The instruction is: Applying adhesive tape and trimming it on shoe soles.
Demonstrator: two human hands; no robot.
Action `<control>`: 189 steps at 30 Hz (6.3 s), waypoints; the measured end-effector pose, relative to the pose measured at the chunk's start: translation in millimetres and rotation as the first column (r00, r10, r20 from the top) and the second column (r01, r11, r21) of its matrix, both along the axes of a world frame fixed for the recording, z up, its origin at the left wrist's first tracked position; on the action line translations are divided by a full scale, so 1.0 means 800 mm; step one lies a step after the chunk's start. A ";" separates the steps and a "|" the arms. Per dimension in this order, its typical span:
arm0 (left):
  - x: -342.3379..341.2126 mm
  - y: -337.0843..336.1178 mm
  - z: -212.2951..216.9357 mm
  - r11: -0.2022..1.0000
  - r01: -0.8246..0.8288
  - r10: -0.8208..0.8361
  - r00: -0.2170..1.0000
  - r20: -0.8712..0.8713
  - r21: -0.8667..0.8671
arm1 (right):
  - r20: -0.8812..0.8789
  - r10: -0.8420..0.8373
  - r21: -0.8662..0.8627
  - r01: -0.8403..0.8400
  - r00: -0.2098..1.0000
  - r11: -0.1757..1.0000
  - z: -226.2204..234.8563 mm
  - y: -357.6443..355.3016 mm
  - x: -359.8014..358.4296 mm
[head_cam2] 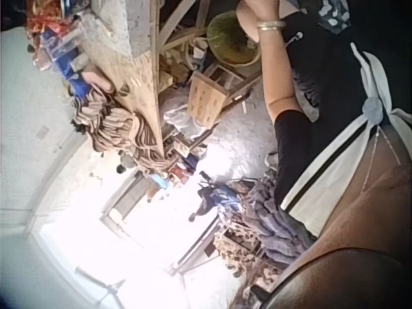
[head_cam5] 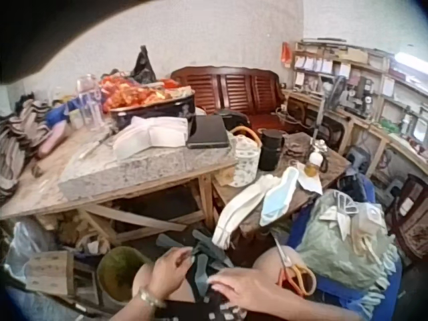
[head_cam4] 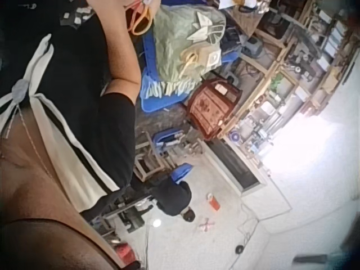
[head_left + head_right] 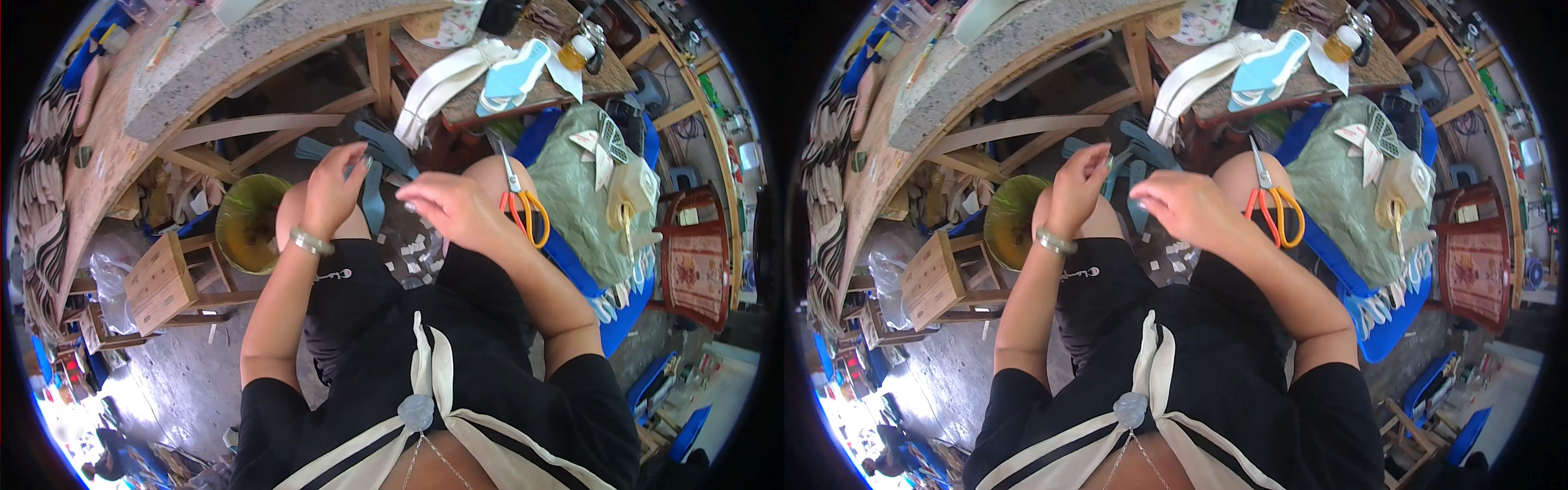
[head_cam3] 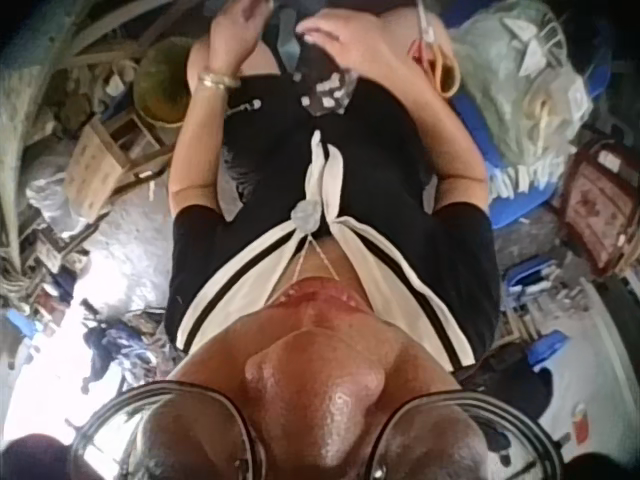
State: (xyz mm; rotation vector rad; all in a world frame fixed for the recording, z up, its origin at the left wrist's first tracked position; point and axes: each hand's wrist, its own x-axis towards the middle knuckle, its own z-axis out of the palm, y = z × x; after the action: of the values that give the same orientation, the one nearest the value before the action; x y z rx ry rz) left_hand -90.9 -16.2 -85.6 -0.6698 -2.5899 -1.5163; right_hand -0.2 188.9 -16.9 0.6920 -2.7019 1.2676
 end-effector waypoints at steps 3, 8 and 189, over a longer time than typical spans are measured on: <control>-0.043 0.044 -0.027 1.000 0.005 -0.005 1.000 0.000 -0.003 | -0.045 -0.084 0.137 0.089 0.995 0.987 -0.018 0.021 -0.021; -0.107 0.106 -0.060 0.997 -0.065 0.068 0.993 0.098 -0.040 | -0.069 -0.133 0.269 0.147 0.989 0.952 -0.036 0.051 -0.058; 0.202 -0.081 0.036 0.690 -0.398 0.261 0.916 0.305 0.605 | 0.454 0.525 -0.793 0.058 0.720 0.607 -0.056 -0.200 0.014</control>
State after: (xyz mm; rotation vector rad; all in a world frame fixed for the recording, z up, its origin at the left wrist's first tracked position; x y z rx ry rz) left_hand 71.0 -81.3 -57.0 0.0369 -1.8755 -2.2303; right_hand 11.1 28.5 -61.8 0.5647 -1.9976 2.9651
